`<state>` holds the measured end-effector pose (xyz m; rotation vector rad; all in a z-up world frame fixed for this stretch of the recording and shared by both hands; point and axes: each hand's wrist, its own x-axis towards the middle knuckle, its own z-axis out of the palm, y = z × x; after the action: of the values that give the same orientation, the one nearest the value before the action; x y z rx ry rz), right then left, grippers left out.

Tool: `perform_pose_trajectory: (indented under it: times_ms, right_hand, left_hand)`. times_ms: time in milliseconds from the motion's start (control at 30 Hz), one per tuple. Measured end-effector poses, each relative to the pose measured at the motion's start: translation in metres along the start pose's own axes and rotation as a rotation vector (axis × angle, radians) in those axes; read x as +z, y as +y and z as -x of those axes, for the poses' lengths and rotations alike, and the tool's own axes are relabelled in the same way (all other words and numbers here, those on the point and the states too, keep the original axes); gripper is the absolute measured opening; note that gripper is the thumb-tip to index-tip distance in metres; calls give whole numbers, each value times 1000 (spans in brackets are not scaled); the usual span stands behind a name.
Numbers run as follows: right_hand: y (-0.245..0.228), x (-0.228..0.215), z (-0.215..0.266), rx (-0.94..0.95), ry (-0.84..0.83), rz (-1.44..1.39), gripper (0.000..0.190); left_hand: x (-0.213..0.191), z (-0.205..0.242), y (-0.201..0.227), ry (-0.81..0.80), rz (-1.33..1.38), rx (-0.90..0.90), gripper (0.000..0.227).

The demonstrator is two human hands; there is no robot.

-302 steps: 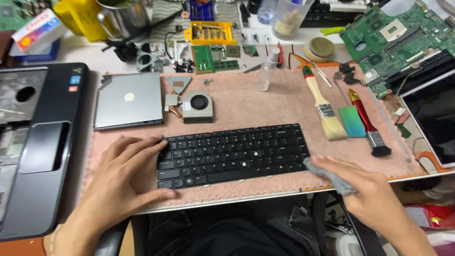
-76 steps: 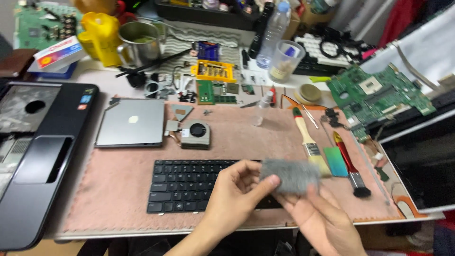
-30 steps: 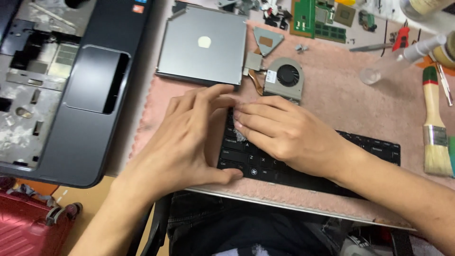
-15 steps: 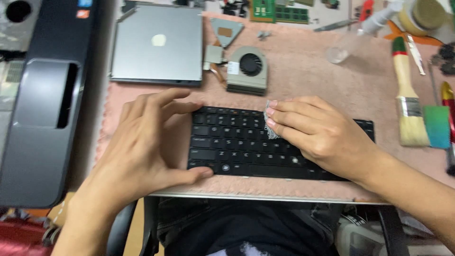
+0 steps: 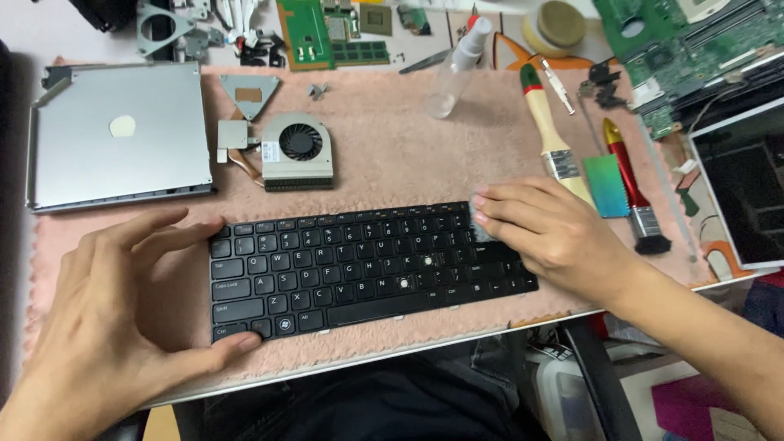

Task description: The person cleans a detached laptop keyboard using a cloth and brushes. They wipe the keys and surface, then flip the keyboard to clean the underside and ribbon cable with a brush and cloth.

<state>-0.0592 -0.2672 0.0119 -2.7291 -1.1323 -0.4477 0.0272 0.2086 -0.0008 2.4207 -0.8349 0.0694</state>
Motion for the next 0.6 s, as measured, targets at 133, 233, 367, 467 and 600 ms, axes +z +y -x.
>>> perform_pose_trajectory:
  times_ms: [133,233,367,467,600]
  right_hand:
    - [22,-15,34,3,-69,62,35]
    - [30,-31,30,-10,-231,187,24]
    - [-2,-33,-34,-59,5,51,29]
    - [-29,1,-87,-95,119,-93,35]
    - [-79,41,-168,-266,244,-245,23]
  left_hand:
    - [5,3,-8,23,22,-13,145]
    - [4,3,-10,23,49,-1,144]
    - [-4,3,-4,23,182,21,141]
    - [-15,2,-1,-7,256,21,150]
    - [-20,-2,5,-87,256,29,155]
